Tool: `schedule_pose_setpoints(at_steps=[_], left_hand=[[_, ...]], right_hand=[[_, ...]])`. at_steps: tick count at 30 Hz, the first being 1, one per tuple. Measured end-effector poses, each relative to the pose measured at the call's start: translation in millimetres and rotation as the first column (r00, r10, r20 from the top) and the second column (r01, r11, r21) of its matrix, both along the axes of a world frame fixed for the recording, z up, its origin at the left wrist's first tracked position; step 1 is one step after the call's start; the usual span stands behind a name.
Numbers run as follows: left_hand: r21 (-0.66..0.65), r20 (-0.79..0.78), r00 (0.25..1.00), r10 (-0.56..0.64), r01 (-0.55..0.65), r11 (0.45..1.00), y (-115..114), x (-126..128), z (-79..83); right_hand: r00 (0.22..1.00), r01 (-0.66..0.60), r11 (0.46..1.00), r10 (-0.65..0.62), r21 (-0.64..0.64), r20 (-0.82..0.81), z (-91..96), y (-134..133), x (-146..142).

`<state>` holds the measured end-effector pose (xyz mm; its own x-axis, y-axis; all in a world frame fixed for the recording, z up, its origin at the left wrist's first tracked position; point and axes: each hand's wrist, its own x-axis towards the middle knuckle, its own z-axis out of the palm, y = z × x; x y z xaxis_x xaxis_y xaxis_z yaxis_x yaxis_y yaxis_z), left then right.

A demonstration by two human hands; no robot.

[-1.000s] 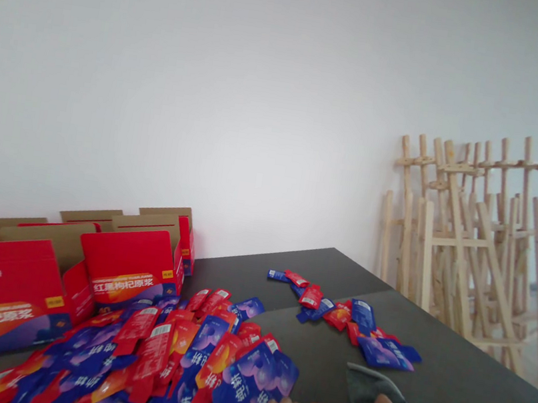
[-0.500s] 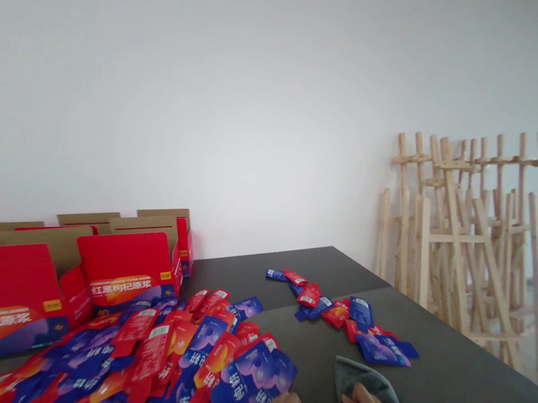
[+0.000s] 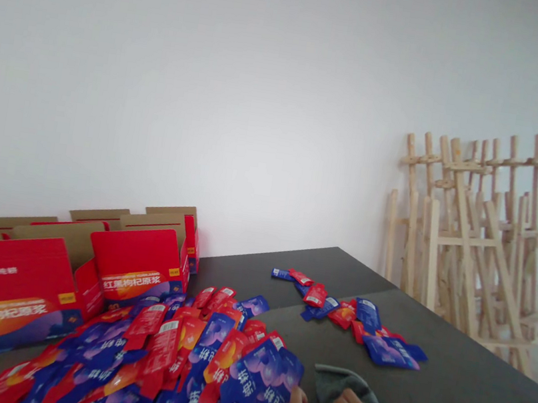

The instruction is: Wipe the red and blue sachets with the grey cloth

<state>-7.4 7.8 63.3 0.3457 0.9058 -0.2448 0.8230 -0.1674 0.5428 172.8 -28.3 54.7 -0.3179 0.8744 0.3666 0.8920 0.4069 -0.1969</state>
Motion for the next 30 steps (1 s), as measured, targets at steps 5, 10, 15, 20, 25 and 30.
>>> schedule_pose_setpoints(at_steps=[5, 10, 15, 20, 25, 30], left_hand=[[-0.009, 0.112, 0.994, -0.007, 0.008, 1.0, 4, -13, 1.2], [-0.048, 0.346, 0.935, 0.082, -0.07, 0.996, 9, -25, 7.2], [-0.277, 0.55, 0.834, 0.03, 0.149, 0.949, 12, -21, -2.4], [-0.234, 0.51, 0.856, -0.078, 0.226, 0.946, 10, -23, -10.3], [-0.186, 0.311, 0.948, 0.062, -0.003, 0.983, 4, -22, -1.1], [-0.175, 0.406, 0.894, 0.188, -0.126, 0.976, 7, -23, 18.6]], right_hand=[[0.981, 0.175, 0.984, -0.175, -0.01, -0.078, -11.4, 19, 43], [0.978, 0.186, 0.982, -0.183, 0.024, -0.1, 10.7, 16, 46], [0.995, -0.074, 0.997, 0.073, -0.02, -0.061, 41.9, -4, -13], [0.993, -0.073, 0.995, 0.079, -0.072, 0.087, 25.3, 1, -40], [0.995, 0.061, 0.997, -0.058, -0.043, 0.082, 7.7, 10, -2], [0.986, 0.163, 0.984, -0.165, -0.073, -0.027, -0.8, 14, 45]])
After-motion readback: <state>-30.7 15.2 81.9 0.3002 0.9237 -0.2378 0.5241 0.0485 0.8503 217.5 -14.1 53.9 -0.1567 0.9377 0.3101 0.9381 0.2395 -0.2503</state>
